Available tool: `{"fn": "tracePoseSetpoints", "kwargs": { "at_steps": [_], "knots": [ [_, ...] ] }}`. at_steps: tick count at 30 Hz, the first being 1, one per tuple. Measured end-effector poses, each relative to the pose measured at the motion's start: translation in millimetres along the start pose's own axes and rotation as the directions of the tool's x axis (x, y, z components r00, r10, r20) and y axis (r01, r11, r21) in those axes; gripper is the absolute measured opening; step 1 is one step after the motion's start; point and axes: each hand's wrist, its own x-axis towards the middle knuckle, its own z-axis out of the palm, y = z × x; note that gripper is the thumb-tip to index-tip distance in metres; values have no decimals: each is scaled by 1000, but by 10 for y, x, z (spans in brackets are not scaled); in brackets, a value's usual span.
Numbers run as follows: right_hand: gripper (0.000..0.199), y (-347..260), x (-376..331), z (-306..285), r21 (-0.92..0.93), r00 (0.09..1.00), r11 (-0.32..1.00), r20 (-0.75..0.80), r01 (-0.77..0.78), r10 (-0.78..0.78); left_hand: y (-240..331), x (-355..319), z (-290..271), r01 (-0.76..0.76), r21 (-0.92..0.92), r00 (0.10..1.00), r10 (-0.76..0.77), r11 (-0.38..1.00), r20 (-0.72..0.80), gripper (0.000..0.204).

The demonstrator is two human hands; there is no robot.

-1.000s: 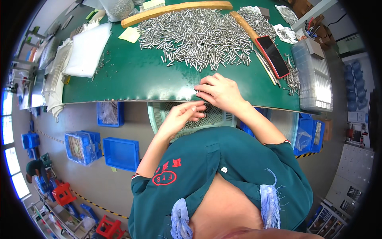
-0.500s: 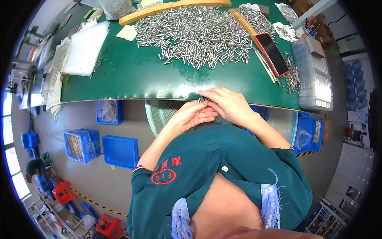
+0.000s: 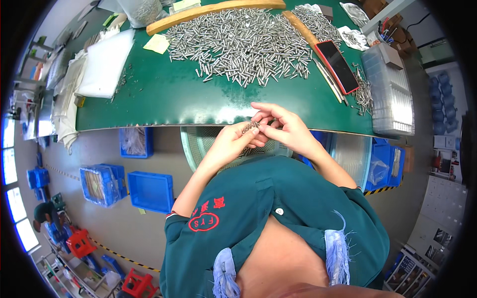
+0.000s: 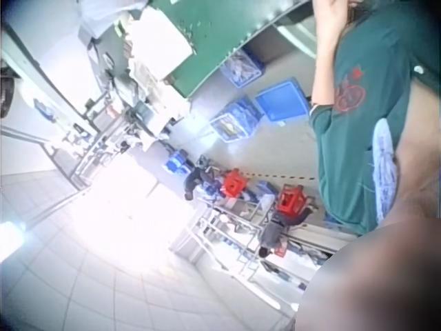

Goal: The person is inspecting and sorting a large pile of small metal pins at an industrial workbench.

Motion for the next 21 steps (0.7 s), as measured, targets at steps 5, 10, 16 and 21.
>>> {"fn": "tracePoseSetpoints", "kwargs": {
  "at_steps": [5,10,16,21],
  "knots": [
    [48,3,62,35,414,998,909,54,-36,15,149,-62,-62,-48,66,999,47,997,17,27],
    [49,-26,58,16,543,995,837,96,-70,21,184,-88,-83,-64,77,998,62,995,34,30],
    [47,-27,83,18,605,993,790,110,-99,41,219,-93,-77,-72,134,997,76,988,-20,29],
    [46,-21,63,38,599,995,796,90,-88,43,203,-104,-72,-78,170,995,87,982,-42,28]
  ]
}}
